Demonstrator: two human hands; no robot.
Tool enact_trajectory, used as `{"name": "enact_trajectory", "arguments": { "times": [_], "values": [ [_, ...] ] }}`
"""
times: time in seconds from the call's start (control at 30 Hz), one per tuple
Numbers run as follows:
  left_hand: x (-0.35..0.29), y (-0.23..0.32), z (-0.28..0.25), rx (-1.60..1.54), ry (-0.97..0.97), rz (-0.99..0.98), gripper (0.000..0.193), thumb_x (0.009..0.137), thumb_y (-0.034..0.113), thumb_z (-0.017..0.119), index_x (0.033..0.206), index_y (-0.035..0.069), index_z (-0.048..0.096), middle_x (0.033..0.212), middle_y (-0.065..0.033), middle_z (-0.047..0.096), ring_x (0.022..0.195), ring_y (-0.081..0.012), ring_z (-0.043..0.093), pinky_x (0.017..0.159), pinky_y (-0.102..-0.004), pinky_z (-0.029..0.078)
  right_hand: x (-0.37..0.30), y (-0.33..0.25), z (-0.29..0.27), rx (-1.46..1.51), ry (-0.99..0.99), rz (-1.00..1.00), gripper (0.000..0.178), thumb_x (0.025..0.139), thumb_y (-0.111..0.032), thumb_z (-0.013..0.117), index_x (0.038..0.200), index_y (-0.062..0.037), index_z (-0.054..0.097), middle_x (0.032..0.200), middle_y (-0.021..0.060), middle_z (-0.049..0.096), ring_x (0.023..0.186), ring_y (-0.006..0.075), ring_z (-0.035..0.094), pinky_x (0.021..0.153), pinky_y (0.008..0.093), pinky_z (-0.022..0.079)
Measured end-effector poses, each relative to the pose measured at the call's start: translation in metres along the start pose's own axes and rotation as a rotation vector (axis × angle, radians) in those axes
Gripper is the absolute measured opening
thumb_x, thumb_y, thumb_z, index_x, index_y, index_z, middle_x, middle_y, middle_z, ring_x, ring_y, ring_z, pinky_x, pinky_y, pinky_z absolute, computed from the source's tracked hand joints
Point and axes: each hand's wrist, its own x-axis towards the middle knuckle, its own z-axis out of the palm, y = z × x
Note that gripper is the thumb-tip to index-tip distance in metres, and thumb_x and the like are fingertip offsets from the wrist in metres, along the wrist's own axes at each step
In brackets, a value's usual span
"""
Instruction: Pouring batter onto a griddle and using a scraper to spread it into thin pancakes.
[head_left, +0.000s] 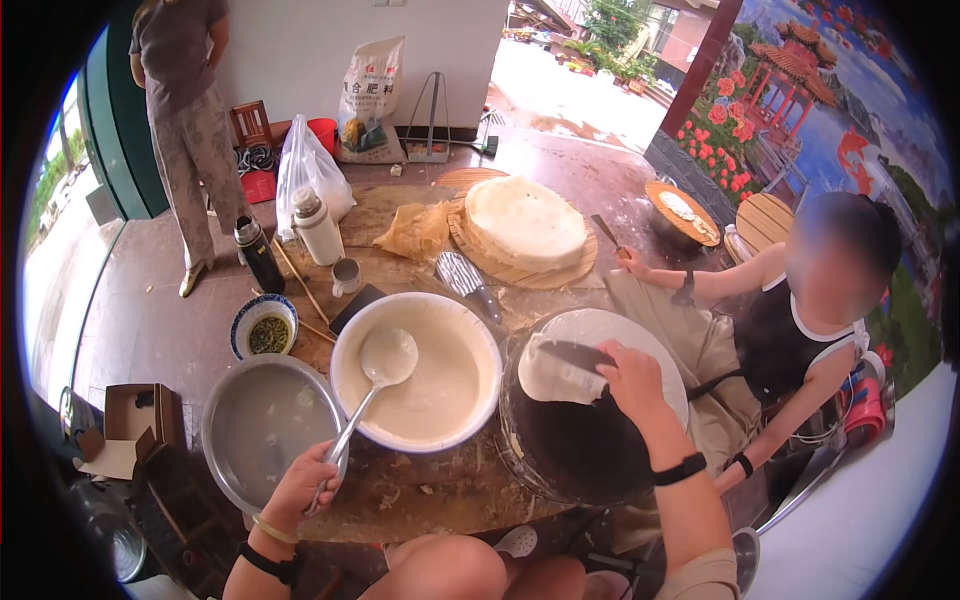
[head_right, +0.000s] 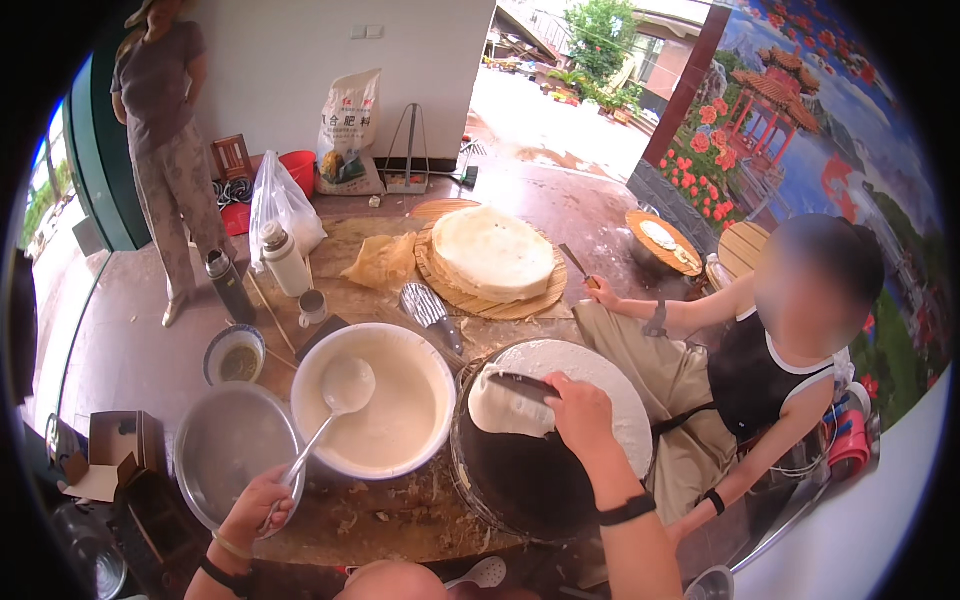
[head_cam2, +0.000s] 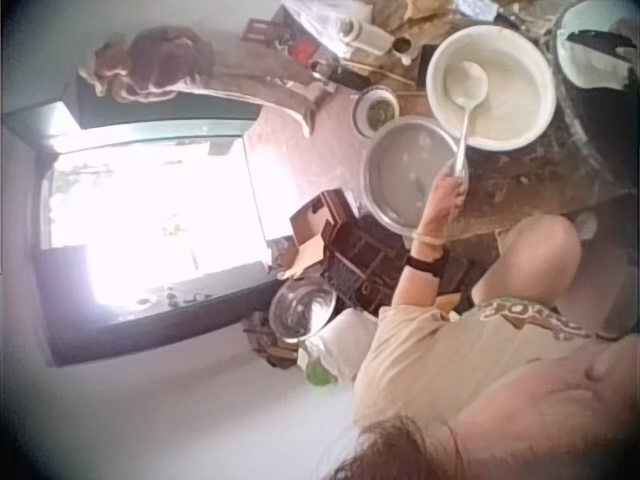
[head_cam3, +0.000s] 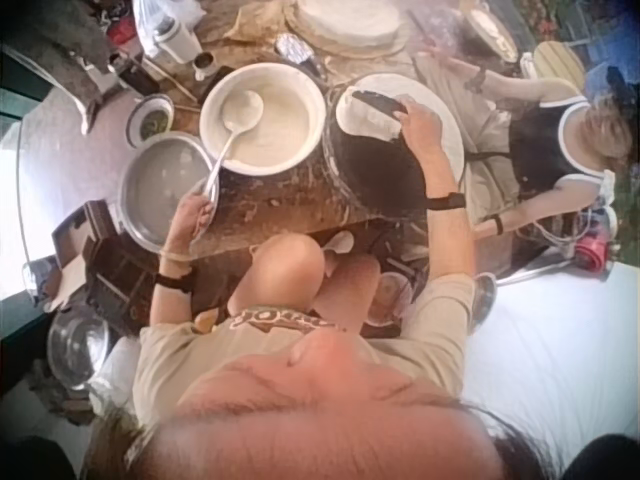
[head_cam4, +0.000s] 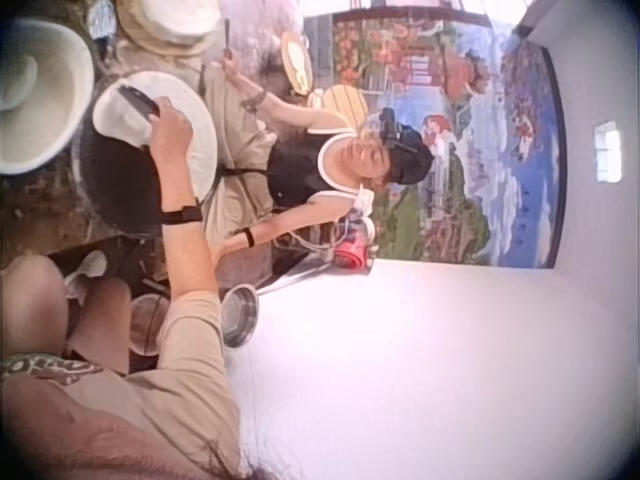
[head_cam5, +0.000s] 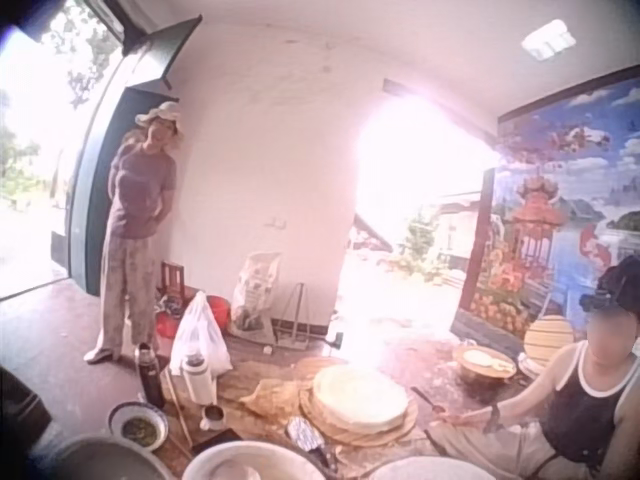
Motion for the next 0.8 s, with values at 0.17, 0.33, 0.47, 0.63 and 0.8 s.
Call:
{"name": "enact_trajectory", "arguments": {
  "times": [0.17, 0.33, 0.47, 0.63, 0.8],
  "values": [
    [0.009, -0.008, -0.011, 0.076, 0.016, -0.007, 0.049, 0.091, 0.008, 0.046, 0.14, 0.005, 0.039, 0.068, -0.0015, 0.053, 0.046, -0.0082, 0.047, 0.04, -0.0198, 0.039, 0.012, -0.011, 0.021, -0.1, 0.002, 0.01, 0.023, 0.078, -0.012, 0.067, 0.101, -0.0131, 0.062, 0.082, 0.015, 0.064, 0.082, 0.0353, 0.062, 0.071, 0.0463, 0.047],
    [0.002, -0.004, -0.009, 0.264, 0.178, -0.018, 0.043, 0.091, 0.014, 0.053, 0.132, 0.004, 0.047, 0.071, -0.0025, 0.056, 0.05, -0.0092, 0.051, 0.044, -0.0222, 0.042, -0.03, -0.009, -0.005, -0.114, -0.121, -0.106, 0.02, 0.08, -0.011, 0.067, 0.098, -0.0142, 0.062, 0.079, 0.0112, 0.065, 0.081, 0.0315, 0.064, 0.071, 0.0442, 0.05],
    [0.004, -0.005, -0.008, 0.547, 0.279, 0.079, 0.04, 0.088, 0.02, 0.06, 0.123, 0.001, 0.056, 0.072, -0.0042, 0.058, 0.054, -0.0123, 0.055, 0.049, -0.025, 0.046, -0.017, -0.013, -0.009, -0.093, -0.039, -0.09, 0.02, 0.078, -0.008, 0.066, 0.098, -0.0127, 0.063, 0.08, 0.0112, 0.066, 0.082, 0.0319, 0.063, 0.072, 0.043, 0.05],
    [0.006, -0.015, -0.014, 0.907, 0.429, 0.225, 0.046, 0.083, 0.022, 0.065, 0.122, -0.002, 0.056, 0.072, -0.0076, 0.06, 0.062, -0.0165, 0.059, 0.059, -0.0291, 0.048, -0.012, -0.018, 0.017, -0.101, -0.059, -0.109, 0.021, 0.076, -0.008, 0.066, 0.097, -0.0105, 0.062, 0.084, 0.0127, 0.065, 0.085, 0.0353, 0.061, 0.073, 0.0447, 0.048],
    [-0.018, -0.004, 0.001, 0.833, 0.389, 0.169, 0.05, 0.081, 0.023, 0.067, 0.122, -0.003, 0.056, 0.079, -0.0128, 0.062, 0.074, -0.0227, 0.062, 0.07, -0.0334, 0.049, -0.051, -0.001, -0.016, -0.061, -0.107, -0.203, 0.018, 0.078, -0.009, 0.065, 0.095, -0.0124, 0.061, 0.08, 0.0098, 0.065, 0.082, 0.0309, 0.064, 0.071, 0.0429, 0.049]
  ]
}}
